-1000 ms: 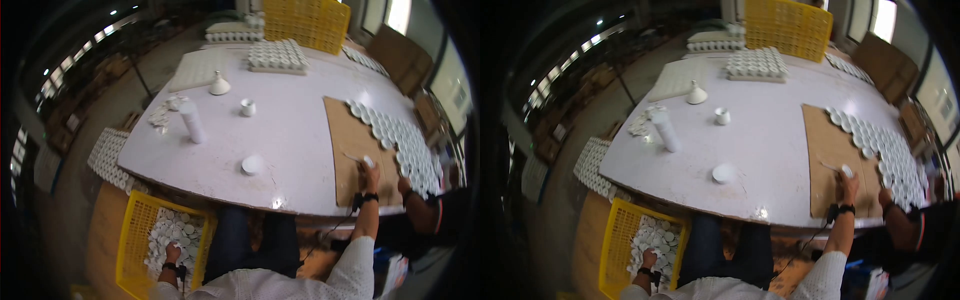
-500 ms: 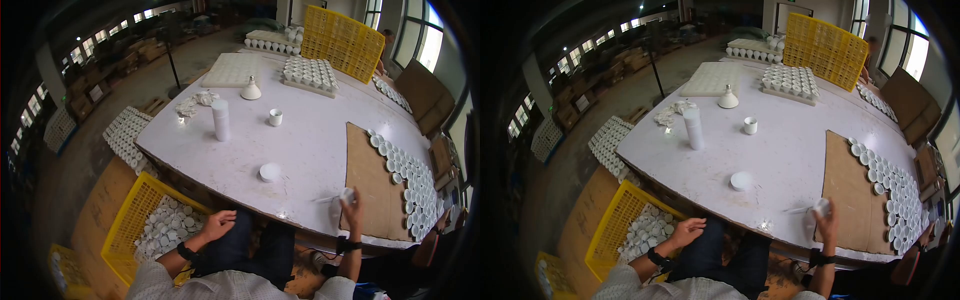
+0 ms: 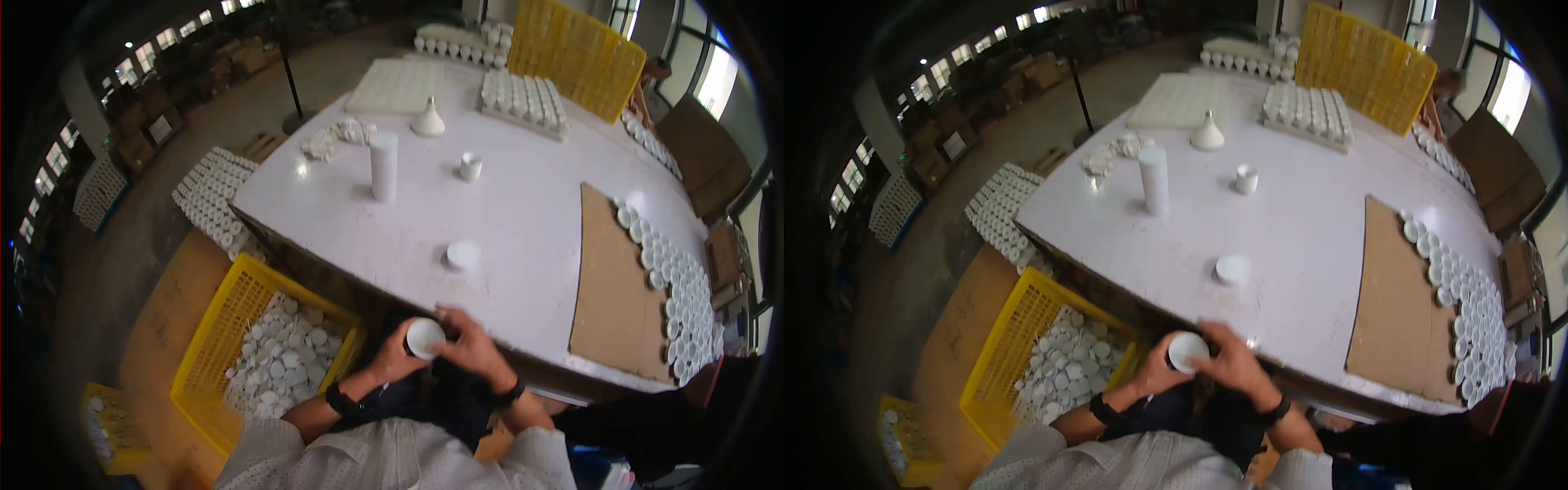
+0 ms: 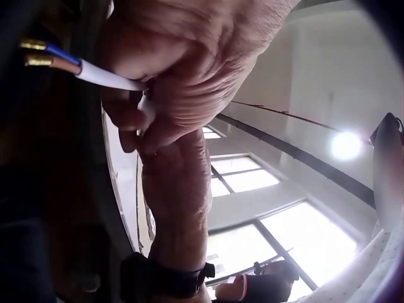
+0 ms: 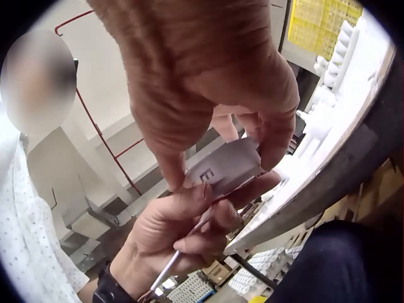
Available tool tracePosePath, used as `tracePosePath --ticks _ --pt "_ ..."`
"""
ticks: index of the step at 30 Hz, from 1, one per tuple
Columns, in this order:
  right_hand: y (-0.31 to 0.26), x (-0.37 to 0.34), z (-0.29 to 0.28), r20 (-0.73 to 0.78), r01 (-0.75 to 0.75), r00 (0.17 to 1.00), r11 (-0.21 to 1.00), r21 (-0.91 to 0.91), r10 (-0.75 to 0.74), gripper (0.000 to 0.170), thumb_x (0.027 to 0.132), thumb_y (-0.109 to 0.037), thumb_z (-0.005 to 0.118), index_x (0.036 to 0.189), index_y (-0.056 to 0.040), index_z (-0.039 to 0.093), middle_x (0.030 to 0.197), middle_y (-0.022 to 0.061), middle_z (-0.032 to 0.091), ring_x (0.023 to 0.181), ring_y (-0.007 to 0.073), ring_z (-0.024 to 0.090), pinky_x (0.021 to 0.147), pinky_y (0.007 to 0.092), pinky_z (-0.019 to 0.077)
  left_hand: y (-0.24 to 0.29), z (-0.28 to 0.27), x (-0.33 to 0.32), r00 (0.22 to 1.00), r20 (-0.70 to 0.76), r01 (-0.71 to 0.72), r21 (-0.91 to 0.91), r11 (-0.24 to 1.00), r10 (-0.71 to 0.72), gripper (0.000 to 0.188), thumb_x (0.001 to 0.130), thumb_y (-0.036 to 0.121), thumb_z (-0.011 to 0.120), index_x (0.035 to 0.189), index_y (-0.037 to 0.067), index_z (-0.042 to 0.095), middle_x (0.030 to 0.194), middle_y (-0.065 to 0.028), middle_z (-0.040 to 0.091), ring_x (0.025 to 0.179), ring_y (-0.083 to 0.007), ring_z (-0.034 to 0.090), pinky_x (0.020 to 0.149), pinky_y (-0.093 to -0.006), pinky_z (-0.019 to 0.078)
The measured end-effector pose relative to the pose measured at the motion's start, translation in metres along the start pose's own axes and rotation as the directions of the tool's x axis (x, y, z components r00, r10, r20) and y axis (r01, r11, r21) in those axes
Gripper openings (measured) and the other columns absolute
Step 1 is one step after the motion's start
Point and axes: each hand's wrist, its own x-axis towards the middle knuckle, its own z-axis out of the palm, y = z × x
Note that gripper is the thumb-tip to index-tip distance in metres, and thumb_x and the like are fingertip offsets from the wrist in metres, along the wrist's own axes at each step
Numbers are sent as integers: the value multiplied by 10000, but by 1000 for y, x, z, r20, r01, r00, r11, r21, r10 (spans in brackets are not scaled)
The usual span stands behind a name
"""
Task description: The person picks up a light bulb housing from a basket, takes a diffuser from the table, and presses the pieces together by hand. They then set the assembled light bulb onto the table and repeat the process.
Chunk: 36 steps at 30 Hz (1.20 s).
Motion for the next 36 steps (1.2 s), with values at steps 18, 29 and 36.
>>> tracePosePath --ticks 18,29,36 --pt "87 106 -55 -486 -430 766 898 97 420 367 745 -284 699 922 19 591 711 65 578 609 120 538 537 248 442 -30 -12 -25 975 46 219 -393 893 -218 666 608 22 762 1196 6 450 1084 -72 566 1018 -145 530 894 -290 428" --pt "58 60 -57 -336 -137 745 625 769 577 140 874 -170 556 868 -30 567 750 33 585 626 93 566 527 193 421 -14 -20 -14 959 101 282 -342 896 -264 669 635 -2 739 1215 -23 407 1119 -92 536 1044 -164 518 917 -302 414" --pt "33 35 -53 -295 -34 774 501 865 561 115 881 -148 543 893 -37 570 729 29 592 639 85 580 522 187 429 -3 -8 19 990 110 114 -264 958 -88 683 657 -86 684 1253 -2 361 1019 -82 554 739 -102 561 551 -200 478"
